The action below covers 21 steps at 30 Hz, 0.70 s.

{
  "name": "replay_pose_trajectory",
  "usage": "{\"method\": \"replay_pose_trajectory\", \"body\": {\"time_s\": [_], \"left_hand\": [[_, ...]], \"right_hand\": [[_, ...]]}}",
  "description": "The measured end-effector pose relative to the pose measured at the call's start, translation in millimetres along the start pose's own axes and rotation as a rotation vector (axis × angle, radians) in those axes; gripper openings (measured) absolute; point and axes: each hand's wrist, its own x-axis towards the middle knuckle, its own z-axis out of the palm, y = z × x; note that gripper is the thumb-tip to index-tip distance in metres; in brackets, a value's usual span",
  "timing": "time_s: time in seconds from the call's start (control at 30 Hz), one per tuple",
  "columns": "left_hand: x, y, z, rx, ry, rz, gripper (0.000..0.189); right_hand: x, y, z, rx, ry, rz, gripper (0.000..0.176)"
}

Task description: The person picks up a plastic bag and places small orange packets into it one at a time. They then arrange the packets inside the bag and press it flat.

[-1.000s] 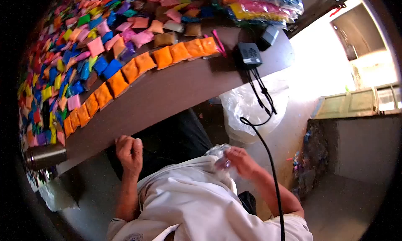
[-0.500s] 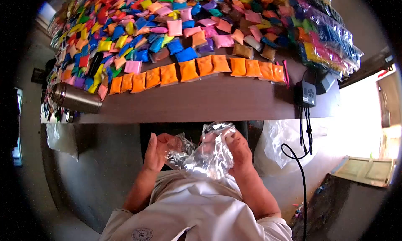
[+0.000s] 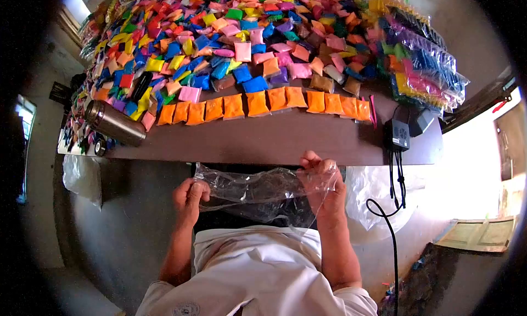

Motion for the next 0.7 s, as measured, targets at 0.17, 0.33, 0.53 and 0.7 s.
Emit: {"method": "replay_pose_trajectory", "body": {"time_s": [0.17,0.33,0.53,0.7], "left_hand": [[1.6,10.3,-12.8,0.077,0.134,0.007,0.030],[-6.9,17.3,-14.5,0.053,0.214,-0.157,0.037],[-13.4,17.9,-11.3,0.051,0.220,-0.197,0.038],[-18.8,15.0,-19.5,0.078,0.207,-0.143,0.041]], "right_hand": [[-4.6,-6.0,17.2,-0.018,0.083,0.245,0.043],[-5.4,-5.6,23.8,-0.422,-0.010,0.127,0.082],[-6.3,-4.3,70.1,-0.733,0.055,0.039,0.095],[-5.8,-0.8,74.7,-0.928,0.050,0.112,0.069]]}}
